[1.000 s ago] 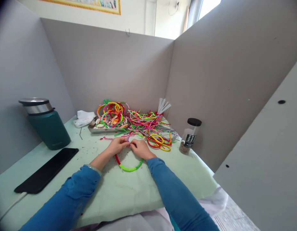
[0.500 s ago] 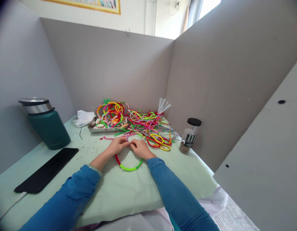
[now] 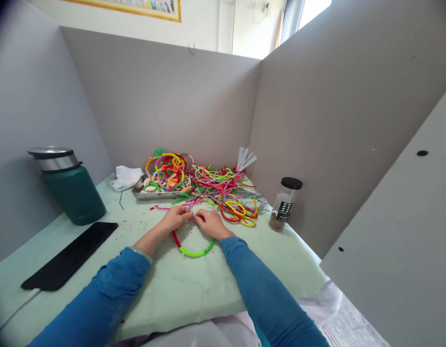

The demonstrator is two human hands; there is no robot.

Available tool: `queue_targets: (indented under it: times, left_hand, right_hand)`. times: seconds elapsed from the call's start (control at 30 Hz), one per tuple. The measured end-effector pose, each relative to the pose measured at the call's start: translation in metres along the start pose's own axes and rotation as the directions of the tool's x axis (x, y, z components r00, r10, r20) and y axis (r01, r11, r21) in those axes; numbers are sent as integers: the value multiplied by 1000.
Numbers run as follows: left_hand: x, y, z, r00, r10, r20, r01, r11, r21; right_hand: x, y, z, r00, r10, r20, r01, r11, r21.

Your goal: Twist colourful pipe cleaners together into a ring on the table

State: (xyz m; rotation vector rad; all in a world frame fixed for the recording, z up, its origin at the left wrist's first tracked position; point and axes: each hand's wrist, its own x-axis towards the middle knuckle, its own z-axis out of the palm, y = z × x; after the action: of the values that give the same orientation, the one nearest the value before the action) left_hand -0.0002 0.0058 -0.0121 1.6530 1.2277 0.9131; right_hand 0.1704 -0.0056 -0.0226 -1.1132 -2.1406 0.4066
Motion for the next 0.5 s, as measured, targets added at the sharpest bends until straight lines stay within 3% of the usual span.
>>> queue_targets:
  times: [0.5]
  left_hand:
    - [-7,12,1,996,-72,-43,70,996,-51]
  right_hand:
    - [0,-5,-3,999,-34,-23,34,999,-19]
